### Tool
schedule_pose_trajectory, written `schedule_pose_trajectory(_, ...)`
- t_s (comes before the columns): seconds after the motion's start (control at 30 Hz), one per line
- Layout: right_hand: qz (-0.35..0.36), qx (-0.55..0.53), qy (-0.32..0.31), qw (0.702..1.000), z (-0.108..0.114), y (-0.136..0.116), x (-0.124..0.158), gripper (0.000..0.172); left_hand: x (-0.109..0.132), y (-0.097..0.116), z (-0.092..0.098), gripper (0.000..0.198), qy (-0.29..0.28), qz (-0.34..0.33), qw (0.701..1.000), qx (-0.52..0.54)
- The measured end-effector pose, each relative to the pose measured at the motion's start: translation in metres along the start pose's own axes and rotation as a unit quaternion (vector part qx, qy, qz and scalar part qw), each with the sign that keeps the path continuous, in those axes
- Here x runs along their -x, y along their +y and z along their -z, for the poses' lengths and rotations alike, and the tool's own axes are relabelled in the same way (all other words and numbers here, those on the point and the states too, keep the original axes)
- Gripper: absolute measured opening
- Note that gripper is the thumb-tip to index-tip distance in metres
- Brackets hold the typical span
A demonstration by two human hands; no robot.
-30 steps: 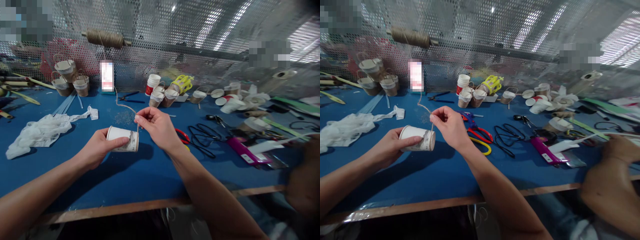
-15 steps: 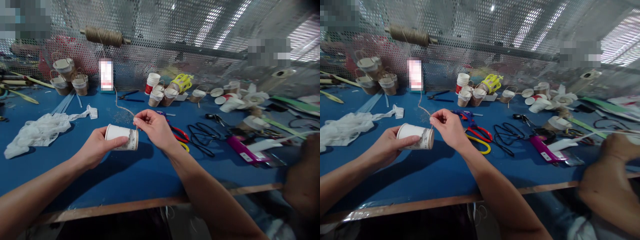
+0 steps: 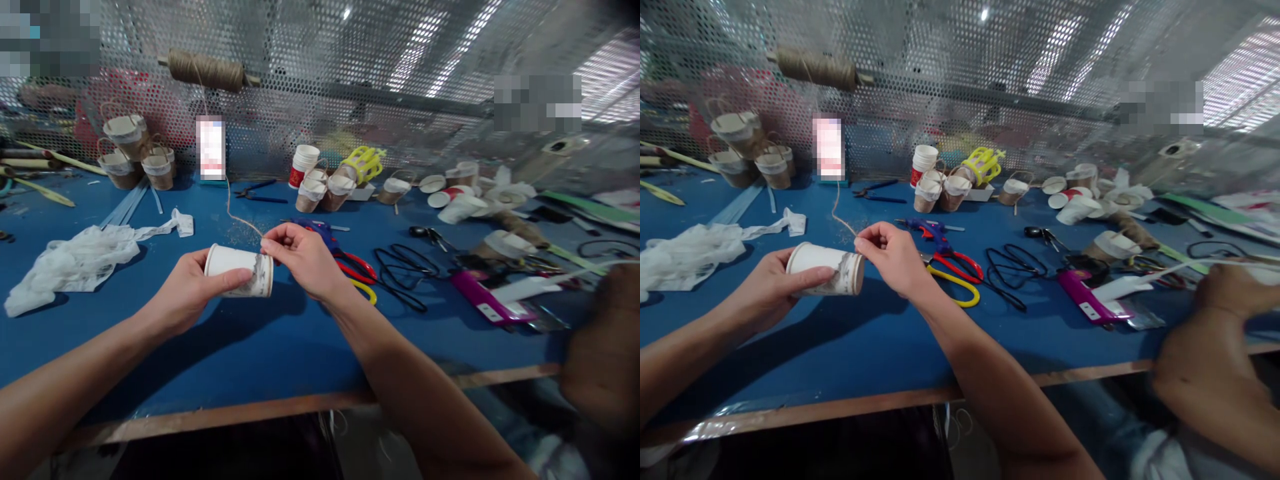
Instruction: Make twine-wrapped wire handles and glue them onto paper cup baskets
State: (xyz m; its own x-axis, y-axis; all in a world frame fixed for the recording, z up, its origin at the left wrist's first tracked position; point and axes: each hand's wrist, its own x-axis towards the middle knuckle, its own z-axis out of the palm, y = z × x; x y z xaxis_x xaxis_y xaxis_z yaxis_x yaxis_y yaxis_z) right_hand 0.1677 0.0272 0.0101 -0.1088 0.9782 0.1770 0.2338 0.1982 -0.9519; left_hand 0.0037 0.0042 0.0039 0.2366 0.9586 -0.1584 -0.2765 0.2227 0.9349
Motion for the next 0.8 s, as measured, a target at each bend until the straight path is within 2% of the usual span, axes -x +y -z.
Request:
schedule_pose_trajectory(0.27, -0.027, -0.041, -0.003, 0.999, -0.0014, 0.0017, -0.0007, 0.009, -0.0007, 0.0006, 0.0004, 0.022, -0.002, 0.001, 1.0, -0.001)
schedule_pose_trajectory(0.63, 0.006, -0.049, 0.012, 0.999, 0.0015, 0.0007, 0.002, 0.011, 0.0004, -0.0059, 0.0051, 0.024, -0.009, -0.059, 0.996, -0.068)
schedule_pose_trajectory(0.8, 0.005, -0.037, 0.004, 0.999, 0.0017, 0.0019, 0.0008, 0.011, 0.0001, -0.0077, 0.0067, 0.025, -0.005, -0.066, 0.994, -0.083)
